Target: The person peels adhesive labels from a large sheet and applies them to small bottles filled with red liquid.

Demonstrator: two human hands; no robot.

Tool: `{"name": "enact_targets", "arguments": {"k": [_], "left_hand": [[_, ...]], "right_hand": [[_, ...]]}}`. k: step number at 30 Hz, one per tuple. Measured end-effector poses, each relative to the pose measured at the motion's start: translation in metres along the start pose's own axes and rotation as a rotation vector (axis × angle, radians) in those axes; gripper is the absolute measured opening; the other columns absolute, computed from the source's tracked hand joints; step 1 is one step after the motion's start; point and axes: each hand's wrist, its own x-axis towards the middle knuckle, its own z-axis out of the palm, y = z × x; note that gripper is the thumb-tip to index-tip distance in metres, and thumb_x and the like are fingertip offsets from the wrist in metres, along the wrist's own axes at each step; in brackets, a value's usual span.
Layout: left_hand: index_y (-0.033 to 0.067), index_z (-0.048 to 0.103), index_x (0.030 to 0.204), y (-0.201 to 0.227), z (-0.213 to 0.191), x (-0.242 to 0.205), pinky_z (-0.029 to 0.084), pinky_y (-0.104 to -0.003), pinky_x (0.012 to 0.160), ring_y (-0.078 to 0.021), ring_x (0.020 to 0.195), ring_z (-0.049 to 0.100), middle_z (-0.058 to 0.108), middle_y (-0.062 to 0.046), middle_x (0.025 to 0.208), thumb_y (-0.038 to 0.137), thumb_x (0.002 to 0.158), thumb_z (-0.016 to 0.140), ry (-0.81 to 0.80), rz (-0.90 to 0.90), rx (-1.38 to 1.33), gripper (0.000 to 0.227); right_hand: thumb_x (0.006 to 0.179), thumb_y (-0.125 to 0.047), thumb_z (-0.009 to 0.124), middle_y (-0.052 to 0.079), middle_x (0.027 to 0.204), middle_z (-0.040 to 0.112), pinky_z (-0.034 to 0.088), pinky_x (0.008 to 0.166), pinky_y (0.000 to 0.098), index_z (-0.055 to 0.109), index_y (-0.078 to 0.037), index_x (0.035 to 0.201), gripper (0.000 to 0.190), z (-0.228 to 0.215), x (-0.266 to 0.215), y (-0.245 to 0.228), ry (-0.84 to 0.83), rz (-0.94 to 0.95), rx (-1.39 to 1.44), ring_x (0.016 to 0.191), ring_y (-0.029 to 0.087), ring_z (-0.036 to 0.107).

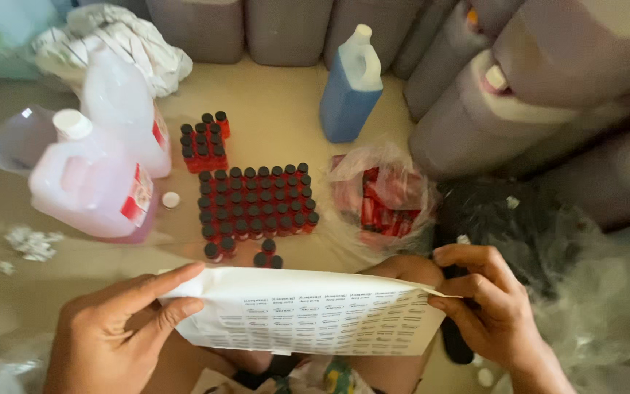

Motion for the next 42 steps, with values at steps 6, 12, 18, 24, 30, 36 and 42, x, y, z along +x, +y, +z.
{"name": "enact_targets", "arguments": {"k": [6,12,18,24,30,36,42], "left_hand": [[0.0101,0.081,0.103,0.01,-0.013,-0.007,0.059,-0.018,0.075,-0.003,0.076,0.072,0.083,0.0,0.1,0.011,0.08,0.078,-0.019,0.025,-0.044,0.023],[0.0092,0.08,0.092,0.02,-0.015,-0.003,0.059,-0.015,0.072,-0.0019,0.073,0.073,0.081,0.001,0.092,0.009,0.082,0.077,0.004,0.053,-0.049,0.011],[0.0186,0.082,0.095,0.003,-0.012,0.0,0.052,-0.019,0.058,-0.004,0.05,0.061,0.083,0.008,0.087,0.023,0.085,0.075,-0.026,-0.023,0.047,0.014],[0.0185,0.079,0.105,-0.006,0.006,0.009,0.052,-0.027,0.078,-0.0127,0.075,0.071,0.078,0.003,0.087,0.037,0.058,0.096,-0.024,0.128,0.093,0.053],[0.0125,0.077,0.097,0.0,0.013,0.023,0.037,-0.031,0.053,-0.017,0.051,0.04,0.053,0.0,0.058,0.025,0.072,0.09,0.046,0.202,0.06,0.031],[0.0227,0.081,0.087,0.014,0.021,0.034,0.04,-0.039,0.052,-0.0199,0.049,0.057,0.066,0.005,0.059,0.047,0.076,0.081,0.017,0.204,0.257,0.026],[0.0236,0.078,0.08,0.008,0.022,0.029,0.034,-0.04,0.049,-0.0203,0.048,0.048,0.051,0.002,0.059,0.046,0.082,0.076,0.076,0.205,0.249,0.022]], "right_hand": [[0.089,-0.003,0.065,0.015,0.087,0.074,0.066,0.074,0.0326,0.06,-0.003,0.086,0.005,0.006,0.004,-0.02,0.055,0.005,0.308,0.076,0.024,0.078],[0.083,-0.002,0.071,0.012,0.076,0.071,0.069,0.068,0.036,0.056,-0.002,0.084,0.014,0.015,-0.009,-0.009,0.152,0.007,0.325,0.063,0.026,0.075],[0.089,-0.014,0.069,0.009,0.076,0.075,0.062,0.062,0.0263,0.064,-0.004,0.084,0.012,0.015,-0.01,-0.004,0.098,0.163,0.355,0.067,0.02,0.078],[0.093,-0.012,0.064,0.009,0.077,0.075,0.054,0.062,0.0243,0.061,-0.005,0.083,0.013,0.028,-0.016,0.006,0.116,0.277,0.418,0.068,0.018,0.072],[0.089,-0.02,0.069,0.005,0.085,0.075,0.053,0.06,0.0298,0.068,-0.004,0.092,0.016,0.01,0.007,0.007,-0.114,0.276,0.178,0.067,0.018,0.069],[0.085,-0.04,0.08,0.002,0.113,0.076,0.055,0.092,0.0387,0.07,-0.013,0.112,0.04,0.013,0.065,-0.032,-0.322,-0.044,-0.036,0.106,0.028,0.072],[0.095,-0.04,0.07,0.004,0.111,0.072,0.056,0.071,0.0419,0.069,-0.012,0.116,0.035,0.038,0.067,-0.033,-0.491,-0.004,-0.027,0.094,0.028,0.07]]}}
